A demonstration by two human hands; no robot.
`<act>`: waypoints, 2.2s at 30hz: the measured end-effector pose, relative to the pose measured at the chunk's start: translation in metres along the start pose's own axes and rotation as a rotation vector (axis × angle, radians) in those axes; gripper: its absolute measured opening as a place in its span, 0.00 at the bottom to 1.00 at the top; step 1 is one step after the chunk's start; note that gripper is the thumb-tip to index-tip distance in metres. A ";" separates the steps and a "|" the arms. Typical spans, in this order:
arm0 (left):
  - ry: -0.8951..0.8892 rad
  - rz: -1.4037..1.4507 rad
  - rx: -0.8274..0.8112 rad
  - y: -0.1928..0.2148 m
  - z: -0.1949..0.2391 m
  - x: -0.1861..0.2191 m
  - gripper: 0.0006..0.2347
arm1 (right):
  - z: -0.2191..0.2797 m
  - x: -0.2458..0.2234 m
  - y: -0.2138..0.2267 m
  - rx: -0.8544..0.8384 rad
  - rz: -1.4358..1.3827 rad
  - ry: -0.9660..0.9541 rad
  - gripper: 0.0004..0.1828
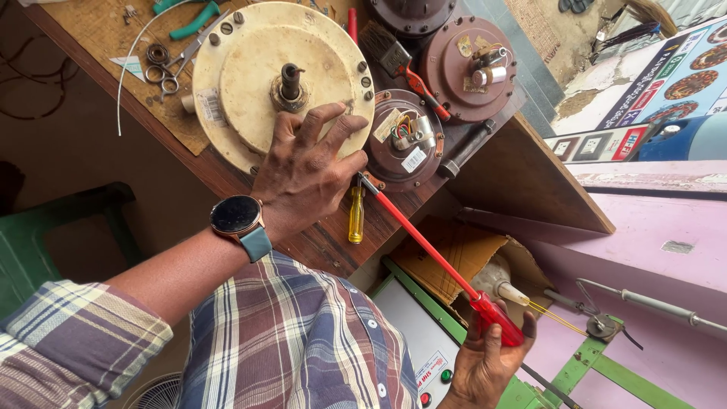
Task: The person uses a red-handled screwdriver to tighten screws on a circular electrical component mounted on a workbench. They also handle small wires and use a yellow-handled screwdriver to adjust parts of the assembly.
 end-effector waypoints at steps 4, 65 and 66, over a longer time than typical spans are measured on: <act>0.010 0.021 -0.005 -0.002 0.000 0.001 0.04 | 0.001 -0.003 -0.003 -0.019 -0.073 0.026 0.35; -0.027 -0.016 0.041 0.004 -0.001 0.003 0.08 | -0.008 0.036 0.041 -0.241 -0.304 -0.058 0.22; -0.023 -0.002 0.039 0.003 0.000 0.004 0.07 | -0.008 0.036 0.041 -0.244 -0.306 -0.062 0.21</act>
Point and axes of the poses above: each hand's wrist, its own z-axis away from the middle knuckle, its own y-axis out of the back of the hand, x = y × z, the point moved 4 cm from there along -z, towards the middle knuckle, and after that the axes turned 10 degrees about x, right-handed, at the moved point
